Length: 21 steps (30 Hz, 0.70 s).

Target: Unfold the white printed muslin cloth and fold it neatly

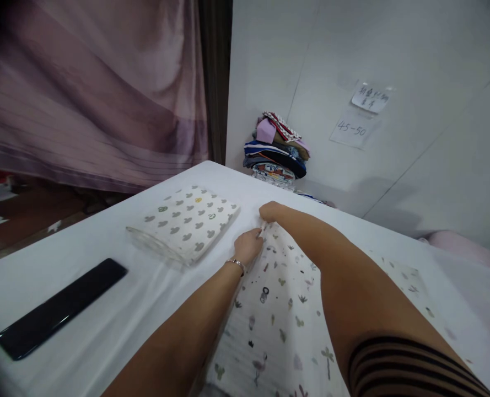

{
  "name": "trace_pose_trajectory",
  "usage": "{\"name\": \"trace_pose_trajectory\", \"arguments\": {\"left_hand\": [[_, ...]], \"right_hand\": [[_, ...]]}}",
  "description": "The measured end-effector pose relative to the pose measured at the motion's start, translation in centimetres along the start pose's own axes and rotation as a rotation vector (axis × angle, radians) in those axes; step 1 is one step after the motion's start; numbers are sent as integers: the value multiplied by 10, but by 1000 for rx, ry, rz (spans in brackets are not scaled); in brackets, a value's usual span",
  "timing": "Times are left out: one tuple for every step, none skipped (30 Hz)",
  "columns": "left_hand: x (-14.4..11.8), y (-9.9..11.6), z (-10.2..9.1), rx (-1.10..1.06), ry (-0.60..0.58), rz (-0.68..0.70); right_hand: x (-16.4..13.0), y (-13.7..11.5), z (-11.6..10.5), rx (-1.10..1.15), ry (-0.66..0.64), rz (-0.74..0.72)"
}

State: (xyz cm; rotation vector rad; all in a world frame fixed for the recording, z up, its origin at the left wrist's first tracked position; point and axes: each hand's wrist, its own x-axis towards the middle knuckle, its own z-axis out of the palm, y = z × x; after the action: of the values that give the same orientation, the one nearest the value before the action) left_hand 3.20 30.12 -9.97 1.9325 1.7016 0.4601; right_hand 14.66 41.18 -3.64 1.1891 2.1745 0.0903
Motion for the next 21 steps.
{"name": "trace_pose_trajectory", "arguments": {"left_hand": [[0, 0, 0, 0, -2, 8], [-1, 0, 0, 2, -4, 13], [-1, 0, -1, 5, -6, 14], [-1, 1, -1, 9, -7, 15], [-2, 1, -1, 13, -5, 17], [-2, 1, -1, 17, -1, 21], [-2, 1, -2, 19, 3, 26], [-2, 2, -2, 20, 6, 31], [-2, 2, -2, 20, 8, 37], [-2, 2, -2, 19, 8, 38], [-2, 2, -3, 18, 5, 37], [-2, 3, -3, 17, 3, 36], [-3, 3, -4, 18, 1, 34], [-3, 3, -4, 20, 0, 32], [-3, 3, -4, 22, -2, 30], [-4, 3, -4, 24, -1, 28], [-4, 3, -4, 24, 1, 28], [-4, 3, -4, 23, 1, 27], [-4, 3, -4, 21, 1, 27], [-4, 2, -3, 18, 0, 27], [-3, 2, -3, 18, -2, 26]], "right_hand": [[1, -2, -2, -12, -12, 5], [2, -4, -4, -24, -22, 10], [2, -6, -6, -35, -31, 14], [2, -7, -7, -46, -36, 17], [2, -9, -8, -57, -39, 19], [2, -9, -8, -67, -39, 22], [2, -10, -9, -77, -37, 22], [2, -10, -9, -85, -33, 22], [2, -10, -9, -93, -25, 18], [2, -9, -9, -99, -15, 11], [2, -9, -9, -103, -6, -1], [2, -8, -9, -105, 2, -16], [2, -7, -9, -104, 6, -32], [2, -6, -9, -101, 6, -47], [2, -6, -9, -94, 3, -61], [2, -5, -9, -85, -3, -70], [2, -4, -9, -73, -11, -74], [1, -4, -8, -57, -21, -74], [1, -3, -8, -38, -28, -71], [0, -2, -7, -15, -32, -67], [0, -1, -6, 9, -29, -63]]}}
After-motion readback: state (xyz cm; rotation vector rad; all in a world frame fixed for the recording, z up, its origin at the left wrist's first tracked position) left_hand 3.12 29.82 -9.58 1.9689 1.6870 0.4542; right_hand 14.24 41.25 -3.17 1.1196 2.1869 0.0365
